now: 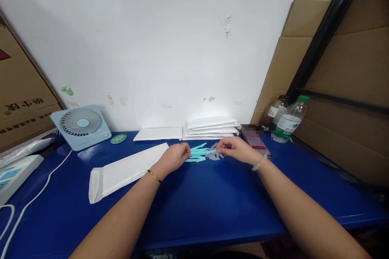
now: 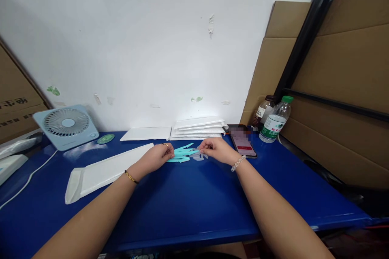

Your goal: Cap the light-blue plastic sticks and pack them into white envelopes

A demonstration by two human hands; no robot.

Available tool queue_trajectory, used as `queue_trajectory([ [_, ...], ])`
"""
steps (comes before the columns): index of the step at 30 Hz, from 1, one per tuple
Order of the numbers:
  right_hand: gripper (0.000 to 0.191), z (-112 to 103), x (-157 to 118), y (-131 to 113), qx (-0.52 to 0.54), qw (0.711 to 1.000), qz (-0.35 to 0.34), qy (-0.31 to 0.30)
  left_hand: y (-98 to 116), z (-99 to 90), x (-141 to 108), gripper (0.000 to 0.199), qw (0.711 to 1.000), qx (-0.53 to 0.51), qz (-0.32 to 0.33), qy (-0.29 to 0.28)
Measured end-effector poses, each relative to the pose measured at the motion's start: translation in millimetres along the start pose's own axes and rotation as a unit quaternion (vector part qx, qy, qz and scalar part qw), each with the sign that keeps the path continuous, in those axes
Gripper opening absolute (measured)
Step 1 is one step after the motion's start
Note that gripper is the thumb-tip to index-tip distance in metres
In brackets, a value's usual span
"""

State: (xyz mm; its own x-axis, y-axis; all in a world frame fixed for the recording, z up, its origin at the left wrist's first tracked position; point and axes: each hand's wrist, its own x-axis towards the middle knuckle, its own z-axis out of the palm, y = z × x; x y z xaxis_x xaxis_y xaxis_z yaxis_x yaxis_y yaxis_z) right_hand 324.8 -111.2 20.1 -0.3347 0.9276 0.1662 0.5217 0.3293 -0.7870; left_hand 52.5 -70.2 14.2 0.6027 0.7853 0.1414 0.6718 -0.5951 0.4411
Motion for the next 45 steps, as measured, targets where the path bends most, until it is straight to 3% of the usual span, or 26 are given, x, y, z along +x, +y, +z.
queue_trajectory([
  [5,0.036,-13.0,1.8,10.4,0.073,0.991,0.003,0.115,-14.7,-1.8,3.3,0.015,0.993,-0.108,-0.033,0.016],
  [9,0.038,-4.9,5.1,10.8,0.164,0.977,0.043,0.128,-18.6,2.6,5.6,0.013,0.981,-0.192,-0.024,0.006],
  [15,0.033,7.2,6.6,1.7,0.239,0.958,0.04,0.153,-15.1,5.1,5.9,0.014,0.984,-0.179,-0.022,0.002],
  [20,0.038,8.3,7.0,1.5,0.287,0.947,0.055,0.133,-13.3,4.0,5.4,0.014,0.983,-0.181,-0.02,-0.001],
  [34,0.039,28.2,11.5,3.5,0.258,0.962,0.047,0.079,-5.9,4.8,4.5,0.014,0.982,-0.191,-0.004,-0.004],
  [38,0.04,29.0,8.7,1.1,0.24,0.969,0.058,0.025,-2.4,6.5,2.6,0.018,0.974,-0.22,-0.017,-0.048],
  [41,0.04,24.6,7.6,4.0,0.177,0.982,0.066,-0.014,0.9,5.6,-0.9,0.021,0.979,-0.186,-0.017,-0.084],
  [45,0.029,16.9,5.7,8.7,-0.013,0.999,0.023,0.031,8.4,2.0,-6.5,0.02,0.988,-0.1,0.003,-0.114],
])
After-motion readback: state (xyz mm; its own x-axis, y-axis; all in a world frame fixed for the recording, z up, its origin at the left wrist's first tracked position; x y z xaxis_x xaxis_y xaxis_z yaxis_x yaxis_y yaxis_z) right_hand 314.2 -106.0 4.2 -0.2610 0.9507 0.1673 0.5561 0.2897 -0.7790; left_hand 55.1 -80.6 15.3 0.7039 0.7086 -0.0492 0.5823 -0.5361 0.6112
